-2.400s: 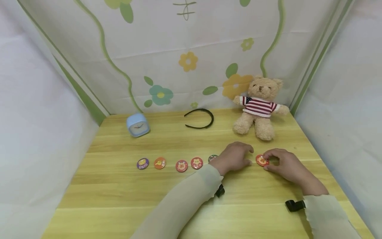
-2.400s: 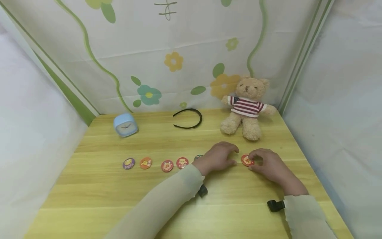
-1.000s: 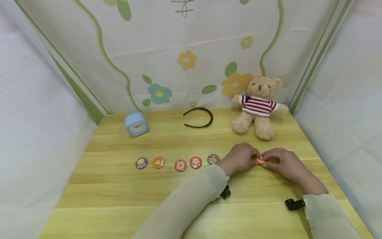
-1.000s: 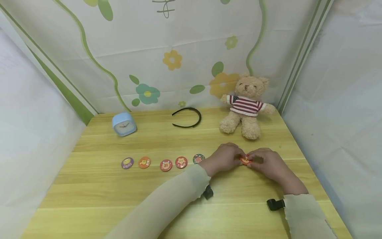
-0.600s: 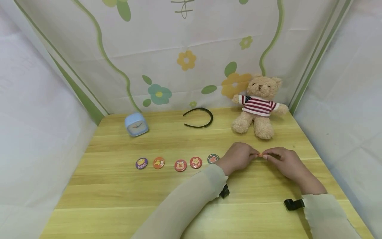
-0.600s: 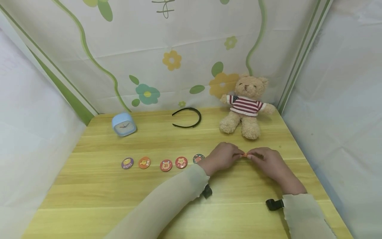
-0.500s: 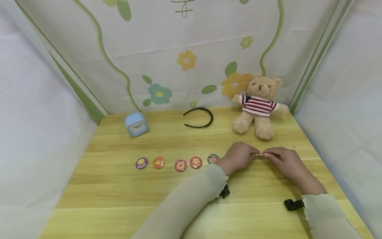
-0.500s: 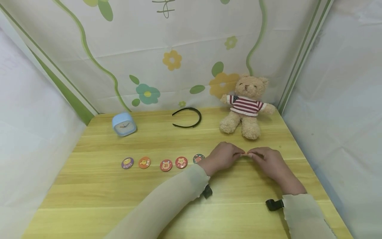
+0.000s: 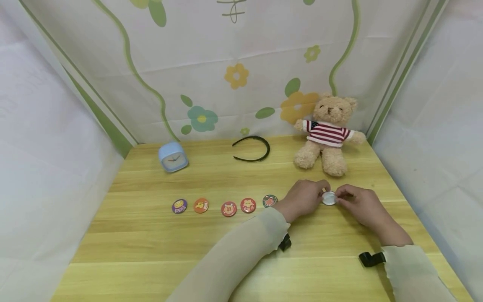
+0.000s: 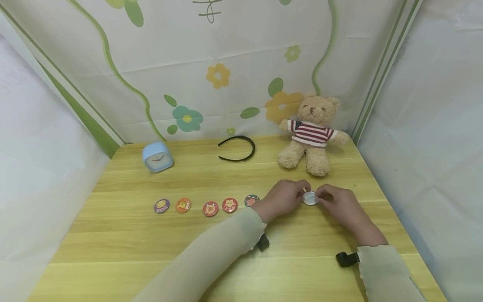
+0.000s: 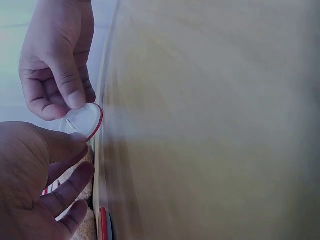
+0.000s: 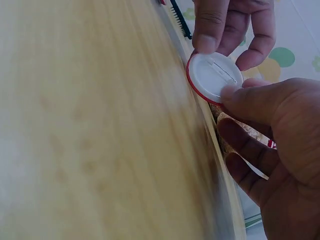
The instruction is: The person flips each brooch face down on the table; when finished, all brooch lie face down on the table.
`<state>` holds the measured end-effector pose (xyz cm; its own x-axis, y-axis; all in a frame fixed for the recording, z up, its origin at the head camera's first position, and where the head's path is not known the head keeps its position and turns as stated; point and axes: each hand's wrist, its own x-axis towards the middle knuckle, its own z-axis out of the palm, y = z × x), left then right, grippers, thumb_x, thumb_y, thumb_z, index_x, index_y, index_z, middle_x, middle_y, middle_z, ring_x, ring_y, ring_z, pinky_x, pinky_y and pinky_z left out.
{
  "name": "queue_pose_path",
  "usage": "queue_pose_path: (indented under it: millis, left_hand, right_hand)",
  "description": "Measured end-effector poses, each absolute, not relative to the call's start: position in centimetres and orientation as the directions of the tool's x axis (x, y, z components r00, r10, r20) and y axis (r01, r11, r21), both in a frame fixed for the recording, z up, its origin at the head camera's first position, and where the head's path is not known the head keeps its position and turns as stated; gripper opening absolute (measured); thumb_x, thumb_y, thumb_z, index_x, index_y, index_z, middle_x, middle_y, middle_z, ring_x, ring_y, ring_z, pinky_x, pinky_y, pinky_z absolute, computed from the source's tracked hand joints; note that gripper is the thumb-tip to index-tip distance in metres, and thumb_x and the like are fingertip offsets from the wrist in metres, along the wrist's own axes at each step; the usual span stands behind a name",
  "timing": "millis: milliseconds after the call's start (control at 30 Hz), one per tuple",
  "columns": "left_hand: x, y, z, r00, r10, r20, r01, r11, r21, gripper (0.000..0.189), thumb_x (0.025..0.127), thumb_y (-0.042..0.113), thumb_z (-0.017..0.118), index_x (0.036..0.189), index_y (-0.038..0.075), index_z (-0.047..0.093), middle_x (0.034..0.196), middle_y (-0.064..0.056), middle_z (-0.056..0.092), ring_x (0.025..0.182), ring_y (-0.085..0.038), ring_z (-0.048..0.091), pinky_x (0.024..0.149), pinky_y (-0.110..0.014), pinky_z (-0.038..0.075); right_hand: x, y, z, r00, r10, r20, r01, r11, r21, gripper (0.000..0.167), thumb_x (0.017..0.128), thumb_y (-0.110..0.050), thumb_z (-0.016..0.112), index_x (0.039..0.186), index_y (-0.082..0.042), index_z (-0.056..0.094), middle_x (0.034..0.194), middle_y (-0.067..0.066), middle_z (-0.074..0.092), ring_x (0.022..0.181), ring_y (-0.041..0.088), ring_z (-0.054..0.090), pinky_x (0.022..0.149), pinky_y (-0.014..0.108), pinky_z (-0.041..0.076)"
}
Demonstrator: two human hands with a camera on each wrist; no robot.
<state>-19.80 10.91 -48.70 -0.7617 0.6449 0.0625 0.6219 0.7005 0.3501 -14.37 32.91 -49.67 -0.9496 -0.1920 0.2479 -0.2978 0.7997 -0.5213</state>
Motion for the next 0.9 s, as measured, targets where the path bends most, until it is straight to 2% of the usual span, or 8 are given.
queue_pose_path:
  millis: [167,367,467,600,700,900]
  left_hand:
    - [-19.76,11.03,-48.72,-0.768,0.639,0.041,0.612,0.712,0.344,0.022,0.106,0.03,0.074,0.126,0.034,0.068,0.085,0.021,0.065,0.078,0.0,0.059,0.088,-0.023,0.045]
    - [-19.57,11.3,-48.58,-0.773,0.633,0.036,0.604,0.718,0.345,0.023,0.104,0.031,0.077,0.126,0.035,0.073,0.098,0.021,0.074,0.098,-0.004,0.063,0.097,-0.028,0.048]
    - [-19.45,11.47,-48.44,-0.776,0.631,0.023,0.6,0.725,0.337,0.022,0.104,0.031,0.076,0.126,0.035,0.074,0.106,0.022,0.076,0.103,-0.006,0.064,0.099,-0.028,0.048]
    - [-19.49,11.63,-48.52,-0.771,0.636,0.016,0.607,0.728,0.318,0.02,0.104,0.032,0.076,0.124,0.035,0.076,0.112,0.022,0.077,0.105,-0.005,0.063,0.099,-0.026,0.048]
    - [-19.61,11.67,-48.72,-0.766,0.643,0.014,0.613,0.724,0.316,0.017,0.104,0.032,0.076,0.12,0.036,0.079,0.112,0.022,0.077,0.105,-0.005,0.062,0.099,-0.026,0.048]
    - [-19.63,11.61,-48.71,-0.756,0.654,-0.003,0.62,0.718,0.316,0.013,0.105,0.032,0.076,0.113,0.039,0.081,0.108,0.022,0.077,0.104,-0.006,0.061,0.096,-0.027,0.048]
  right_hand:
    - [-14.38,33.16,-49.93,-0.963,-0.194,0.186,-0.265,0.8,-0.539,0.023,0.09,-0.015,0.092,0.106,-0.024,0.078,0.104,-0.004,0.082,0.103,0.02,0.074,0.088,0.018,0.051]
    - [-14.41,33.54,-50.02,-0.97,-0.191,0.151,-0.243,0.81,-0.534,0.022,0.093,-0.022,0.09,0.112,-0.025,0.079,0.11,-0.002,0.082,0.112,0.029,0.074,0.092,0.025,0.051]
    - [-14.4,33.68,-50.0,-0.973,-0.193,0.126,-0.23,0.809,-0.541,0.026,0.094,-0.024,0.088,0.119,-0.022,0.08,0.115,0.002,0.083,0.117,0.034,0.074,0.097,0.037,0.053]
    - [-14.37,33.8,-49.86,-0.974,-0.209,0.088,-0.223,0.802,-0.555,0.036,0.096,-0.021,0.086,0.131,-0.015,0.08,0.126,0.013,0.08,0.124,0.043,0.07,0.101,0.06,0.055]
    - [-14.36,33.88,-49.75,-0.969,-0.235,0.081,-0.241,0.801,-0.548,0.038,0.096,-0.018,0.085,0.133,-0.011,0.079,0.13,0.018,0.078,0.126,0.048,0.068,0.103,0.068,0.053]
    - [-14.34,33.92,-49.83,-0.953,-0.29,0.089,-0.294,0.809,-0.509,0.034,0.098,-0.016,0.083,0.132,-0.012,0.079,0.128,0.014,0.076,0.124,0.044,0.067,0.101,0.065,0.054]
